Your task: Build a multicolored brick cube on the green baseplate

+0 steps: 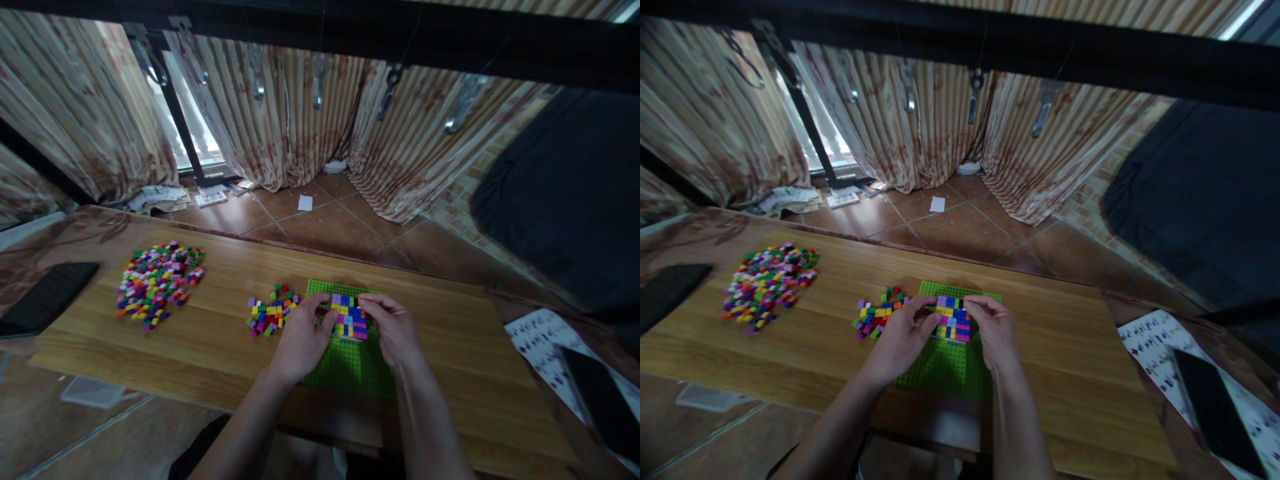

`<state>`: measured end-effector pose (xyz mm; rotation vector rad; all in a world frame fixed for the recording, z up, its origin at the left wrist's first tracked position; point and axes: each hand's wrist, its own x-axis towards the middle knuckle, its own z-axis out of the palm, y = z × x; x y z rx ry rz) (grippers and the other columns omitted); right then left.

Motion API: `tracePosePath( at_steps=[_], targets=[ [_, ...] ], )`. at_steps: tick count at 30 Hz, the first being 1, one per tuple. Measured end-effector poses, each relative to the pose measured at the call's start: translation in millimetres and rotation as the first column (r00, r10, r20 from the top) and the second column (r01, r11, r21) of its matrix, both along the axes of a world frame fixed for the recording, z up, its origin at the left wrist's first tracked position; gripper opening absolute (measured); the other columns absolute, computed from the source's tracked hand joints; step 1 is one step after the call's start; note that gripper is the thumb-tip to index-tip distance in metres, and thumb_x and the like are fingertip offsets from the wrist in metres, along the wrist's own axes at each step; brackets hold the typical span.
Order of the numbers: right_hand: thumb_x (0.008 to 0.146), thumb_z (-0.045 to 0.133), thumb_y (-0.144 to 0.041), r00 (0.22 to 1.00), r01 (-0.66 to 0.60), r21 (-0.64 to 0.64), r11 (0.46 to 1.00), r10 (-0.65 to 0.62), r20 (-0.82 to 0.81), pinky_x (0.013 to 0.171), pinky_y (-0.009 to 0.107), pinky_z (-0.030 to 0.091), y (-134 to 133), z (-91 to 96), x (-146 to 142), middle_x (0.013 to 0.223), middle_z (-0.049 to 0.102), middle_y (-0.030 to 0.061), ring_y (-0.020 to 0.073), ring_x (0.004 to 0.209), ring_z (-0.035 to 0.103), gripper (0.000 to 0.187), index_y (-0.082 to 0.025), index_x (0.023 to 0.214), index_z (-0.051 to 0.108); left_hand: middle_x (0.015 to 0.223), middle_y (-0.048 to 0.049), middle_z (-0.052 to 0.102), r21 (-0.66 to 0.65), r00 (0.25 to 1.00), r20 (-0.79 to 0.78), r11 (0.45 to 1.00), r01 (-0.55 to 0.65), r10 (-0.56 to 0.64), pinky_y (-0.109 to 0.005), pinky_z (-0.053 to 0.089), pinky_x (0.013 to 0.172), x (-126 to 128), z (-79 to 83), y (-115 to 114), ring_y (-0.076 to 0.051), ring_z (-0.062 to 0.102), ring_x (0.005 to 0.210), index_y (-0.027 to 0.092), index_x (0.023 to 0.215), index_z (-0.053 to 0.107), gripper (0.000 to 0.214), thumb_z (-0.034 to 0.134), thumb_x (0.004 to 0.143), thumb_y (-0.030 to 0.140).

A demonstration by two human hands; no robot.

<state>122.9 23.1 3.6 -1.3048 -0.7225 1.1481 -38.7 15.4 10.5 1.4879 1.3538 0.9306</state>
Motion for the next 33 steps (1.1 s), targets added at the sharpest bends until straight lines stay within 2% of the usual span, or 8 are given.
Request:
tracePosePath(
  at_steps=[7, 15, 18, 21, 23, 26, 29, 33],
  targets=[
    [0.051, 0.085, -0.032, 0.999, 0.014, -0.027, 1.000, -0.015, -0.038, 0.063, 0.027, 0.044, 2.0, -2.1, -1.1, 0.063, 0.069, -0.0008, 0.0121, 0.060, 0.056, 0.021, -0.020, 0.065, 0.076, 0.110, -0.0106, 0.072, 0.021, 1.000, -0.011, 1.000, 0.002, -0.001, -0.034, 0.055, 0.084, 0.2, -5.9, 1.4, -0.021, 0.069, 0.093, 0.016, 0.112, 0.066, 0.027, 0.058, 0.088, 0.025],
    [0.056, 0.085, -0.037, 1.000, -0.015, 0.032, 0.999, 0.016, -0.015, 0.066, 0.026, 0.044, -2.4, -5.8, -1.6, 0.068, 0.071, -0.0019, 0.0125, 0.065, 0.058, 0.022, -0.022, 0.071, 0.077, 0.108, -0.0099, 0.073, -0.011, 0.999, 0.040, 1.000, 0.012, -0.011, -0.033, 0.056, 0.086, -0.2, -3.5, 1.9, -0.020, 0.070, 0.093, 0.015, 0.113, 0.065, 0.028, 0.058, 0.088, 0.026],
    [0.059, 0.084, -0.040, 0.996, -0.012, 0.015, 1.000, 0.013, -0.092, 0.073, 0.028, 0.047, -3.2, -1.1, 0.5, 0.079, 0.075, 0.0009, 0.0155, 0.077, 0.063, 0.027, -0.023, 0.079, 0.078, 0.111, -0.0096, 0.072, -0.008, 0.999, 0.045, 1.000, 0.021, -0.021, -0.033, 0.055, 0.087, -1.0, -6.0, 2.0, -0.020, 0.070, 0.097, 0.016, 0.114, 0.064, 0.030, 0.058, 0.088, 0.027],
    [0.062, 0.082, -0.045, 0.982, 0.052, -0.032, 0.998, -0.057, -0.182, 0.073, 0.027, 0.049, -1.8, 3.0, 3.0, 0.086, 0.076, 0.0032, 0.0167, 0.082, 0.066, 0.032, -0.022, 0.084, 0.078, 0.111, -0.0092, 0.072, 0.002, 0.999, 0.030, 1.000, 0.021, -0.021, -0.032, 0.055, 0.086, -2.0, -9.6, 2.0, -0.020, 0.069, 0.097, 0.017, 0.116, 0.064, 0.031, 0.058, 0.089, 0.030],
    [0.062, 0.081, -0.048, 0.977, 0.084, -0.069, 0.994, -0.096, -0.192, 0.069, 0.026, 0.049, -0.8, 3.2, 3.2, 0.084, 0.076, 0.0036, 0.0162, 0.079, 0.066, 0.033, -0.021, 0.082, 0.078, 0.110, -0.0089, 0.073, 0.004, 1.000, 0.018, 1.000, 0.024, -0.025, -0.031, 0.055, 0.083, -2.6, -10.3, 1.7, -0.019, 0.070, 0.093, 0.017, 0.117, 0.064, 0.032, 0.058, 0.089, 0.032],
    [0.060, 0.081, -0.051, 0.983, 0.123, -0.092, 0.988, -0.134, -0.124, 0.063, 0.025, 0.048, -0.5, 0.4, -0.4, 0.078, 0.075, 0.0030, 0.0154, 0.072, 0.064, 0.035, -0.020, 0.076, 0.077, 0.111, -0.0089, 0.072, -0.016, 0.999, 0.020, 0.999, 0.030, -0.029, -0.030, 0.055, 0.078, -2.6, -7.5, 1.0, -0.018, 0.070, 0.085, 0.017, 0.120, 0.062, 0.035, 0.057, 0.089, 0.033],
    [0.059, 0.080, -0.054, 0.993, 0.088, -0.102, 0.991, -0.095, -0.066, 0.057, 0.026, 0.046, -1.5, -2.2, -6.2, 0.071, 0.073, 0.0022, 0.0153, 0.063, 0.062, 0.040, -0.019, 0.078, 0.077, 0.107, -0.0091, 0.073, -0.044, 1.000, 0.002, 0.999, 0.026, -0.026, -0.028, 0.054, 0.071, -1.6, -2.2, 0.0, -0.016, 0.068, 0.076, 0.015, 0.120, 0.061, 0.036, 0.055, 0.090, 0.032],
    [0.060, 0.080, -0.053, 0.996, 0.036, -0.102, 0.994, -0.044, -0.073, 0.054, 0.027, 0.046, -2.5, -3.2, -10.9, 0.066, 0.072, 0.0007, 0.0155, 0.056, 0.061, 0.040, -0.018, 0.079, 0.076, 0.095, -0.0073, 0.073, -0.025, 0.996, -0.084, 0.999, 0.022, -0.024, -0.026, 0.049, 0.063, -0.4, 1.7, -1.2, -0.015, 0.064, 0.067, 0.014, 0.120, 0.062, 0.036, 0.054, 0.090, 0.032]
  ],
)
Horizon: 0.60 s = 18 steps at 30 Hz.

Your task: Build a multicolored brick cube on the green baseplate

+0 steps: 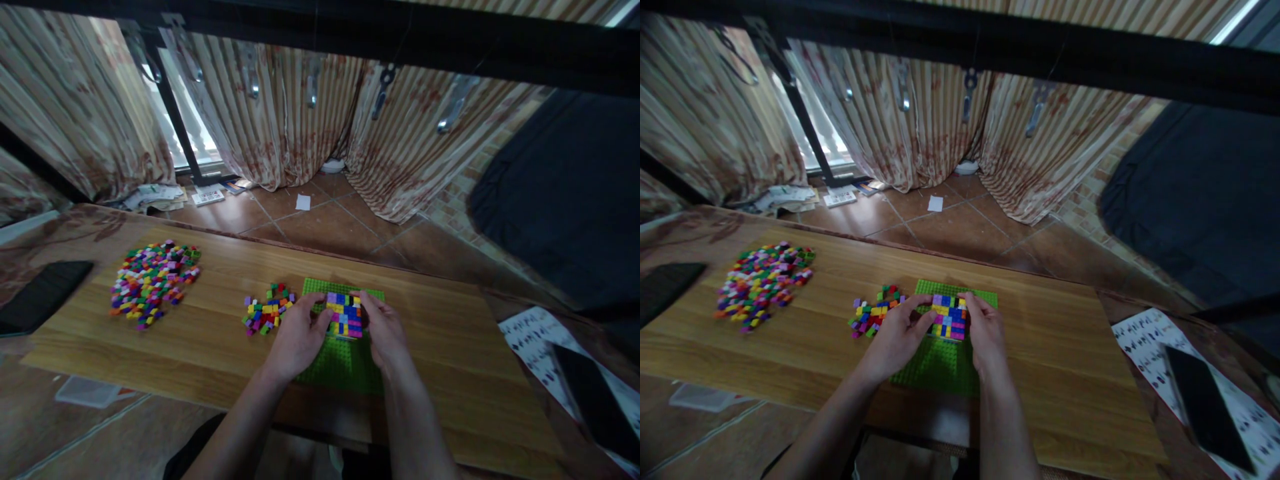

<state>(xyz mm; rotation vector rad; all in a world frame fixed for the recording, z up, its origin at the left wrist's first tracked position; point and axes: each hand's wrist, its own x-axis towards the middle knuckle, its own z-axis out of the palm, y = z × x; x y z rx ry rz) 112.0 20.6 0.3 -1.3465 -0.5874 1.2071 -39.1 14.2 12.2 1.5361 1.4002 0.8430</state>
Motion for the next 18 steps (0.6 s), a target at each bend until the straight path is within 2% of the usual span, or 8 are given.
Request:
tracePosePath(
  at_steps=[4, 7, 9, 13, 18],
  targets=[
    [0.063, 0.077, -0.052, 0.998, -0.017, 0.009, 1.000, 0.016, 0.062, 0.055, 0.027, 0.047, 0.5, -2.8, 1.2, 0.066, 0.071, -0.0003, 0.0149, 0.056, 0.061, 0.037, -0.018, 0.079, 0.075, 0.092, -0.0071, 0.072, 0.029, 0.999, -0.035, 0.999, -0.016, 0.017, -0.027, 0.049, 0.067, 0.6, 1.3, -0.7, -0.016, 0.064, 0.073, 0.014, 0.119, 0.063, 0.034, 0.054, 0.090, 0.029],
    [0.068, 0.072, -0.056, 0.981, -0.041, 0.009, 0.999, 0.039, 0.191, 0.055, 0.027, 0.046, 0.7, -5.1, 3.4, 0.065, 0.070, 0.0002, 0.0159, 0.056, 0.060, 0.040, -0.017, 0.078, 0.074, 0.094, -0.0077, 0.071, 0.036, 0.999, -0.036, 0.999, -0.017, 0.018, -0.027, 0.049, 0.070, 1.4, 2.9, -0.9, -0.016, 0.064, 0.074, 0.013, 0.116, 0.064, 0.032, 0.054, 0.089, 0.027],
    [0.072, 0.066, -0.058, 0.948, -0.051, 0.008, 0.999, 0.046, 0.314, 0.055, 0.028, 0.046, 0.5, -5.2, 4.1, 0.066, 0.070, 0.0013, 0.0171, 0.058, 0.060, 0.042, -0.017, 0.078, 0.074, 0.095, -0.0078, 0.071, 0.033, 0.999, -0.038, 0.999, -0.015, 0.016, -0.027, 0.049, 0.070, 2.0, 3.8, -0.9, -0.015, 0.063, 0.072, 0.013, 0.116, 0.064, 0.032, 0.054, 0.089, 0.027],
    [0.081, 0.055, -0.056, 0.835, -0.079, 0.031, 0.996, 0.050, 0.549, 0.058, 0.029, 0.046, 0.0, -3.6, 3.9, 0.069, 0.070, 0.0035, 0.0190, 0.062, 0.061, 0.043, -0.017, 0.079, 0.072, 0.095, -0.0078, 0.072, 0.016, 0.998, -0.052, 1.000, -0.022, 0.023, -0.028, 0.049, 0.068, 3.2, 4.9, -1.6, -0.014, 0.060, 0.066, 0.013, 0.116, 0.064, 0.032, 0.053, 0.089, 0.027],
    [0.085, 0.049, -0.055, 0.754, -0.085, 0.049, 0.995, 0.032, 0.656, 0.062, 0.030, 0.045, -1.0, -5.4, 3.3, 0.071, 0.070, 0.0047, 0.0204, 0.064, 0.061, 0.044, -0.018, 0.081, 0.072, 0.105, -0.0101, 0.072, 0.045, 0.993, -0.107, 0.998, -0.037, 0.041, -0.030, 0.050, 0.073, 4.5, 5.3, -2.7, -0.016, 0.064, 0.074, 0.014, 0.118, 0.064, 0.033, 0.054, 0.089, 0.026]
  ],
)
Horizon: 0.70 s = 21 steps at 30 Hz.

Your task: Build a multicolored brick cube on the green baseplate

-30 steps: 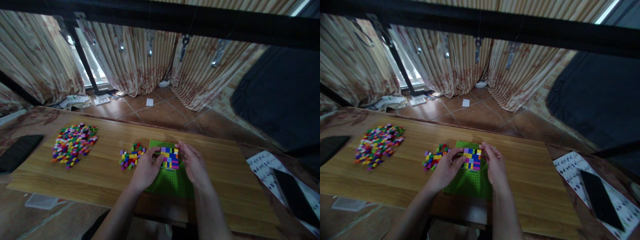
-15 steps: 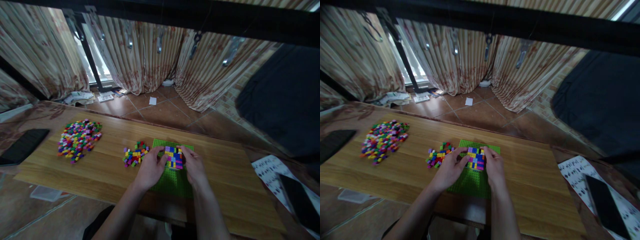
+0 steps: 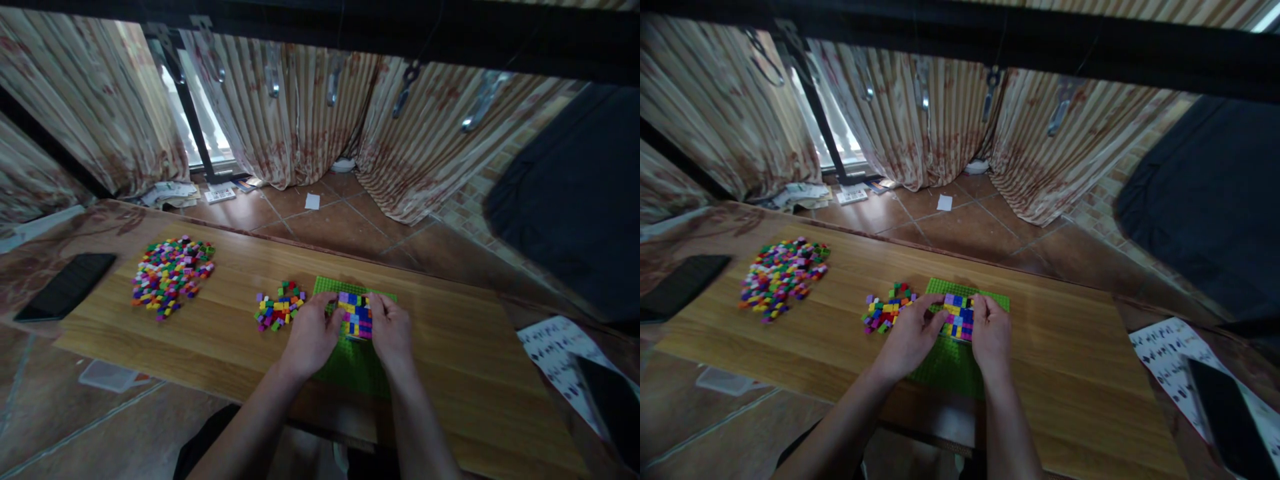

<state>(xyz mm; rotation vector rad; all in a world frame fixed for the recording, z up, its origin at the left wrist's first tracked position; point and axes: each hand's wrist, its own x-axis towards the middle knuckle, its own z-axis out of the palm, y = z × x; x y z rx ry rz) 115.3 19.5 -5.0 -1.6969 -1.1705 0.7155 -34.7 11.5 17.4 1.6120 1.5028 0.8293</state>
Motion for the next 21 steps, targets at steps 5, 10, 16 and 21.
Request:
tracePosePath(
  at_steps=[5, 10, 16, 21],
  targets=[
    [0.084, 0.049, -0.062, 0.996, 0.038, 0.001, 0.999, -0.038, -0.076, 0.060, 0.030, 0.046, -1.7, -3.6, -2.3, 0.069, 0.070, 0.0036, 0.0204, 0.063, 0.061, 0.048, -0.020, 0.080, 0.072, 0.104, -0.0077, 0.072, 0.004, 1.000, 0.013, 1.000, 0.004, -0.004, -0.029, 0.050, 0.074, -0.7, -0.4, 0.1, -0.016, 0.065, 0.076, 0.017, 0.116, 0.065, 0.031, 0.053, 0.089, 0.027],
    [0.081, 0.049, -0.070, 0.976, 0.050, -0.048, 0.998, -0.059, -0.211, 0.056, 0.030, 0.047, -0.6, -8.4, -4.1, 0.069, 0.071, 0.0039, 0.0200, 0.061, 0.062, 0.055, -0.020, 0.080, 0.073, 0.093, -0.0057, 0.072, -0.021, 1.000, 0.014, 1.000, -0.001, 0.001, -0.027, 0.048, 0.067, -0.8, -0.1, -0.4, -0.015, 0.061, 0.067, 0.017, 0.115, 0.065, 0.031, 0.053, 0.089, 0.029],
    [0.076, 0.058, -0.067, 0.940, 0.062, -0.065, 0.996, -0.080, -0.332, 0.052, 0.028, 0.047, 1.5, -8.9, -7.9, 0.065, 0.070, 0.0015, 0.0180, 0.057, 0.060, 0.050, -0.020, 0.081, 0.074, 0.095, -0.0072, 0.072, -0.038, 1.000, 0.021, 0.999, -0.011, 0.012, -0.029, 0.049, 0.070, 1.3, 0.5, -0.8, -0.015, 0.062, 0.069, 0.015, 0.116, 0.065, 0.032, 0.052, 0.089, 0.027],
    [0.067, 0.071, -0.061, 0.856, 0.055, -0.079, 0.995, -0.088, -0.510, 0.048, 0.027, 0.047, 1.4, 0.4, -11.6, 0.064, 0.069, -0.0001, 0.0157, 0.052, 0.059, 0.044, -0.019, 0.079, 0.074, 0.102, -0.0098, 0.072, 0.001, 0.999, 0.042, 1.000, -0.017, 0.017, -0.030, 0.050, 0.078, 3.5, -3.5, -1.7, -0.019, 0.066, 0.085, 0.014, 0.112, 0.067, 0.030, 0.051, 0.090, 0.027]
  ],
)
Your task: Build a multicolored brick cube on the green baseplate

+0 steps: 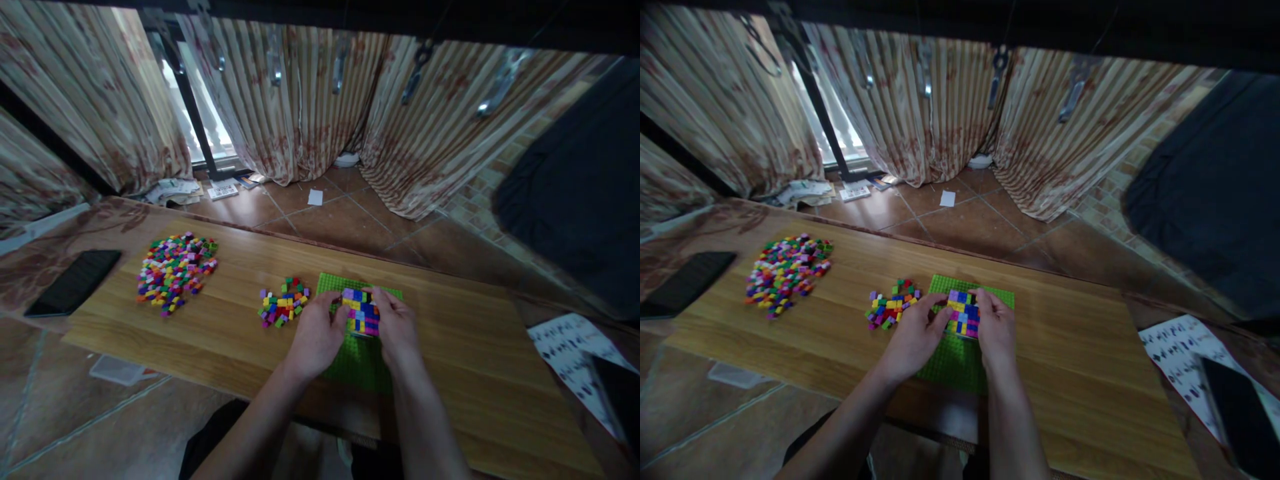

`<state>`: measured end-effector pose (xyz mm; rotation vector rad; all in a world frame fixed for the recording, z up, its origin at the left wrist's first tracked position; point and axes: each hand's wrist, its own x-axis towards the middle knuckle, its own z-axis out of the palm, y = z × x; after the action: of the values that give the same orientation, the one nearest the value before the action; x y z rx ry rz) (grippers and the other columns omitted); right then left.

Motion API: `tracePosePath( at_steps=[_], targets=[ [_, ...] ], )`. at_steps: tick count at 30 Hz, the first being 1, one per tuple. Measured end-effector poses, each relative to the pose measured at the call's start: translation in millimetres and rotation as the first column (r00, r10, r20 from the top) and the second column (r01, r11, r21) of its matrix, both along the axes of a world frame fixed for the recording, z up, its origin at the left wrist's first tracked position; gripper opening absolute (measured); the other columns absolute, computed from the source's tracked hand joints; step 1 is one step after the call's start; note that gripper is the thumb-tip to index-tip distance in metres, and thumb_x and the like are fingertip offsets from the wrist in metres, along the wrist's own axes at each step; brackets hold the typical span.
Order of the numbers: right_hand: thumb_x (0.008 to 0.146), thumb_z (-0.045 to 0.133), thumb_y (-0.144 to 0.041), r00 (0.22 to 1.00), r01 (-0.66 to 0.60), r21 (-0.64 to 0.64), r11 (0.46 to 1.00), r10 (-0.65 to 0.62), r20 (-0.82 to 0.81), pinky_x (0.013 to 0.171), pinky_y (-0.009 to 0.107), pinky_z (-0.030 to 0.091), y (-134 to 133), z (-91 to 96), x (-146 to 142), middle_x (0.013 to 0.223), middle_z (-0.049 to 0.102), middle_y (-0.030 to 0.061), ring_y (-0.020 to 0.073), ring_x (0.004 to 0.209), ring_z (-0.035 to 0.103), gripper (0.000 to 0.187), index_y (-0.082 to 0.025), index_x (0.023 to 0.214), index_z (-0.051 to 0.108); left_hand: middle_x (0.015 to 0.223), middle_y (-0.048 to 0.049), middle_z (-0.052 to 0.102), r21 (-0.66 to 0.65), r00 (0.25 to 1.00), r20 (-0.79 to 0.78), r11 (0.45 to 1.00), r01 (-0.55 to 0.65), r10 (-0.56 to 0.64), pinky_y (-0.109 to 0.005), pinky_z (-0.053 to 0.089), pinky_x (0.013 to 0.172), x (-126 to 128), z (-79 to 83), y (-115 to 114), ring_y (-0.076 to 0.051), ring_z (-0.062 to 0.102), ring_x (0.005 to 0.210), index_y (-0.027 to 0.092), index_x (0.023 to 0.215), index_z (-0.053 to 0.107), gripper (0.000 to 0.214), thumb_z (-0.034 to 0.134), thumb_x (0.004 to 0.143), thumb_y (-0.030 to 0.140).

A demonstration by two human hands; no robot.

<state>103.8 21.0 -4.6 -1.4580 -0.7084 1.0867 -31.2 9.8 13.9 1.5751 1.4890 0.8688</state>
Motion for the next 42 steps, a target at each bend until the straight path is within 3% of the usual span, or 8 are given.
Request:
tracePosePath(
  at_steps=[7, 12, 17, 19, 23, 29, 35, 42],
  targets=[
    [0.062, 0.076, -0.056, 0.999, 0.034, 0.019, 0.999, -0.033, -0.023, 0.057, 0.028, 0.049, 5.2, 1.5, 1.9, 0.072, 0.072, 0.0020, 0.0171, 0.064, 0.065, 0.040, -0.019, 0.075, 0.074, 0.106, -0.0107, 0.071, 0.002, 1.000, -0.001, 1.000, -0.031, 0.031, -0.031, 0.051, 0.080, 3.5, -5.9, -1.2, -0.020, 0.066, 0.090, 0.014, 0.112, 0.066, 0.031, 0.052, 0.090, 0.031],
    [0.066, 0.072, -0.059, 0.997, 0.057, 0.012, 0.998, -0.058, 0.048, 0.052, 0.028, 0.047, 6.9, -2.3, 3.8, 0.068, 0.070, 0.0000, 0.0158, 0.055, 0.060, 0.041, -0.019, 0.078, 0.073, 0.105, -0.0088, 0.071, -0.010, 0.998, 0.051, 0.999, -0.045, 0.045, -0.029, 0.052, 0.077, 8.0, -11.2, -3.1, -0.018, 0.066, 0.086, 0.016, 0.110, 0.066, 0.030, 0.050, 0.092, 0.034],
    [0.069, 0.067, -0.063, 0.989, 0.077, 0.002, 0.997, -0.076, 0.127, 0.054, 0.029, 0.048, 4.6, -4.3, 6.3, 0.070, 0.072, 0.0016, 0.0176, 0.058, 0.063, 0.047, -0.019, 0.083, 0.073, 0.099, -0.0077, 0.072, 0.016, 0.998, 0.065, 1.000, 0.023, -0.024, -0.028, 0.051, 0.075, 5.8, -3.9, -4.6, -0.018, 0.067, 0.086, 0.017, 0.106, 0.066, 0.030, 0.044, 0.095, 0.034],
    [0.072, 0.065, -0.064, 0.981, 0.097, 0.006, 0.995, -0.097, 0.169, 0.057, 0.029, 0.049, 3.4, -4.2, 9.0, 0.075, 0.073, 0.0032, 0.0184, 0.063, 0.064, 0.048, -0.018, 0.085, 0.074, 0.095, -0.0073, 0.072, 0.031, 1.000, -0.007, 0.999, 0.029, -0.029, -0.029, 0.050, 0.075, -2.1, 2.4, -2.7, -0.019, 0.066, 0.084, 0.017, 0.103, 0.067, 0.028, 0.044, 0.095, 0.031],
    [0.076, 0.060, -0.062, 0.952, 0.163, 0.030, 0.986, -0.165, 0.260, 0.057, 0.028, 0.047, 1.9, -3.6, 15.3, 0.079, 0.074, 0.0049, 0.0183, 0.067, 0.063, 0.047, -0.018, 0.086, 0.074, 0.096, -0.0066, 0.072, 0.053, 0.969, -0.236, 0.996, -0.067, 0.078, -0.028, 0.047, 0.076, -31.6, 10.0, 6.7, -0.018, 0.066, 0.083, 0.019, 0.097, 0.071, 0.022, 0.050, 0.090, 0.020],
    [0.077, 0.060, -0.058, 0.950, 0.198, 0.061, 0.978, -0.207, 0.232, 0.055, 0.025, 0.045, 2.2, -1.8, 14.5, 0.079, 0.073, 0.0042, 0.0152, 0.062, 0.058, 0.042, -0.018, 0.084, 0.073, 0.098, -0.0052, 0.071, 0.052, 0.877, -0.470, 0.995, -0.085, 0.100, -0.030, 0.046, 0.077, -66.1, 3.6, 16.2, -0.020, 0.066, 0.086, 0.022, 0.088, 0.073, 0.020, 0.054, 0.085, 0.016],
    [0.075, 0.063, -0.056, 0.963, 0.188, 0.066, 0.980, -0.197, 0.186, 0.056, 0.026, 0.046, 2.0, -2.1, 11.8, 0.073, 0.071, 0.0022, 0.0155, 0.062, 0.060, 0.040, -0.018, 0.082, 0.073, 0.097, -0.0097, 0.067, 0.120, 0.777, -0.623, 0.993, -0.010, 0.083, -0.036, 0.046, 0.083, -57.5, 0.0, 11.6, -0.024, 0.062, 0.091, 0.021, 0.091, 0.073, 0.022, 0.052, 0.086, 0.019],
    [0.074, 0.065, -0.053, 0.963, 0.181, 0.059, 0.982, -0.189, 0.193, 0.058, 0.026, 0.046, 1.0, 0.1, 12.5, 0.076, 0.072, 0.0027, 0.0160, 0.066, 0.061, 0.036, -0.019, 0.084, 0.074, 0.097, -0.0138, 0.064, 0.133, 0.695, -0.711, 0.991, -0.013, 0.105, -0.040, 0.045, 0.085, -45.6, 0.7, 10.4, -0.028, 0.059, 0.094, 0.018, 0.093, 0.073, 0.025, 0.049, 0.088, 0.019]
  ],
)
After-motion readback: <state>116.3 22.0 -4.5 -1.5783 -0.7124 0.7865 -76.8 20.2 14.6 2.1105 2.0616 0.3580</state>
